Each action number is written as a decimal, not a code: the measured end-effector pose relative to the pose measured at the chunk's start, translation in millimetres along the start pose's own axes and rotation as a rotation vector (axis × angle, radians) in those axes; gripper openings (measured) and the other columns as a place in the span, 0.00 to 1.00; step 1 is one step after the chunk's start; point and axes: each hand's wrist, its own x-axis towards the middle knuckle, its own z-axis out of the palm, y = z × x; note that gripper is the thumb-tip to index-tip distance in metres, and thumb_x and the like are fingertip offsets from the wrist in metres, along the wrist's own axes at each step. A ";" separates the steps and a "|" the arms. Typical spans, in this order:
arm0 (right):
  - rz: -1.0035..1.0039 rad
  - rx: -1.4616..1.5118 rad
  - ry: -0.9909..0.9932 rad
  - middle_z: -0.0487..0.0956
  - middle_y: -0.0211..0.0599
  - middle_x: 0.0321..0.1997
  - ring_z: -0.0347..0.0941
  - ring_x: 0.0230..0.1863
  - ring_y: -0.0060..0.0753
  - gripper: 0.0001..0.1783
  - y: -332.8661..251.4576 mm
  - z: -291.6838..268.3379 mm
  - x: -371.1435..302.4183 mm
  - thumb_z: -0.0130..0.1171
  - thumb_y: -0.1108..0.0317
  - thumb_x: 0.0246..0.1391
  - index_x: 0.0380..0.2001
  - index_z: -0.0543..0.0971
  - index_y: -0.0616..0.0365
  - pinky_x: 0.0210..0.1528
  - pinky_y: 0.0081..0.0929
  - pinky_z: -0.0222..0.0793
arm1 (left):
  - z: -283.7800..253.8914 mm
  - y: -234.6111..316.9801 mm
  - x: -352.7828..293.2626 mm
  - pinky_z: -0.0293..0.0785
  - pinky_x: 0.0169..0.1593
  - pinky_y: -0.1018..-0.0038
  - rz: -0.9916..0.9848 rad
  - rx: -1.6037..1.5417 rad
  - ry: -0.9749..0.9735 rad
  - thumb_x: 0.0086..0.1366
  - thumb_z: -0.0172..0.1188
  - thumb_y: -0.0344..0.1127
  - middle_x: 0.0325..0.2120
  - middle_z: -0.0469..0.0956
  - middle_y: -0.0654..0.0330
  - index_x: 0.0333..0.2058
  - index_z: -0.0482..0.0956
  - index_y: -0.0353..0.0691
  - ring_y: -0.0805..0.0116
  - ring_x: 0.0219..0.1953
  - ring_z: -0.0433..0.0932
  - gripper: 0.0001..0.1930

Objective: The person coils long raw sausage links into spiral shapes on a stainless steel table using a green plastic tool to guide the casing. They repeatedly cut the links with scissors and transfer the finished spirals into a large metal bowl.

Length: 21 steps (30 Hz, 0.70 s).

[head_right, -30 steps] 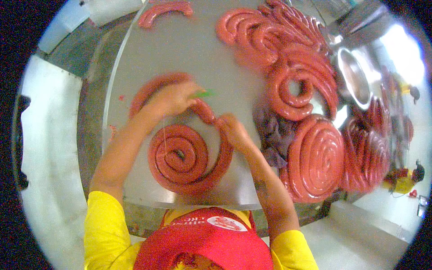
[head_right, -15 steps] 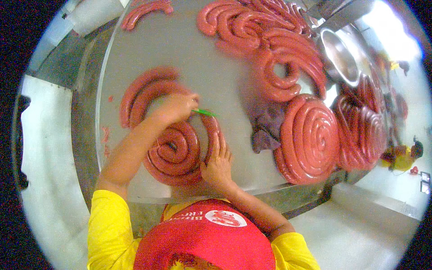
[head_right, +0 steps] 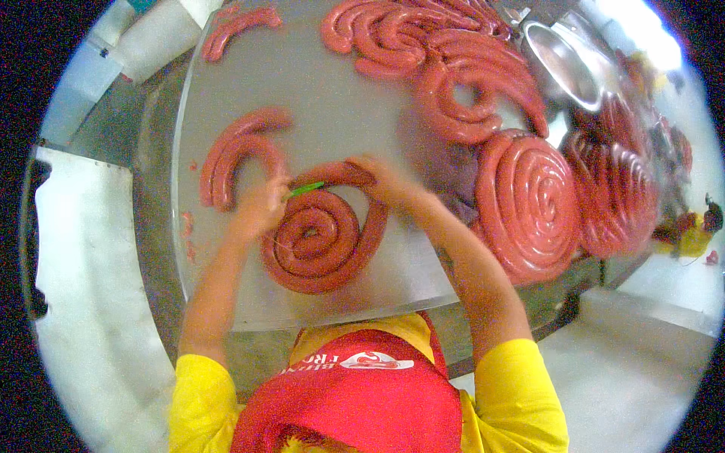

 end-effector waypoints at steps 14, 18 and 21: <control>0.019 -0.248 0.341 0.73 0.46 0.41 0.67 0.48 0.50 0.14 -63.0 39.5 48.2 0.55 0.67 0.45 0.38 0.76 0.58 0.51 0.40 0.64 | 23.2 7.4 -93.0 0.70 0.38 0.62 -0.431 -0.342 0.186 0.59 0.50 0.31 0.31 0.77 0.47 0.34 0.77 0.34 0.46 0.35 0.75 0.09; 0.305 0.277 0.065 0.75 0.46 0.35 0.69 0.44 0.48 0.12 -171.3 64.4 13.9 0.50 0.69 0.51 0.36 0.75 0.65 0.48 0.37 0.65 | 4.2 -7.2 -115.1 0.70 0.38 0.66 -0.578 -0.675 0.136 0.61 0.52 0.32 0.27 0.78 0.48 0.35 0.78 0.35 0.50 0.33 0.76 0.08; 0.707 1.314 -0.180 0.76 0.39 0.35 0.73 0.33 0.32 0.12 -196.2 138.0 -1.6 0.49 0.65 0.58 0.36 0.77 0.61 0.38 0.34 0.69 | -8.9 -1.4 -113.4 0.70 0.37 0.67 -0.554 -0.696 0.129 0.61 0.52 0.30 0.28 0.78 0.48 0.33 0.78 0.34 0.53 0.33 0.76 0.08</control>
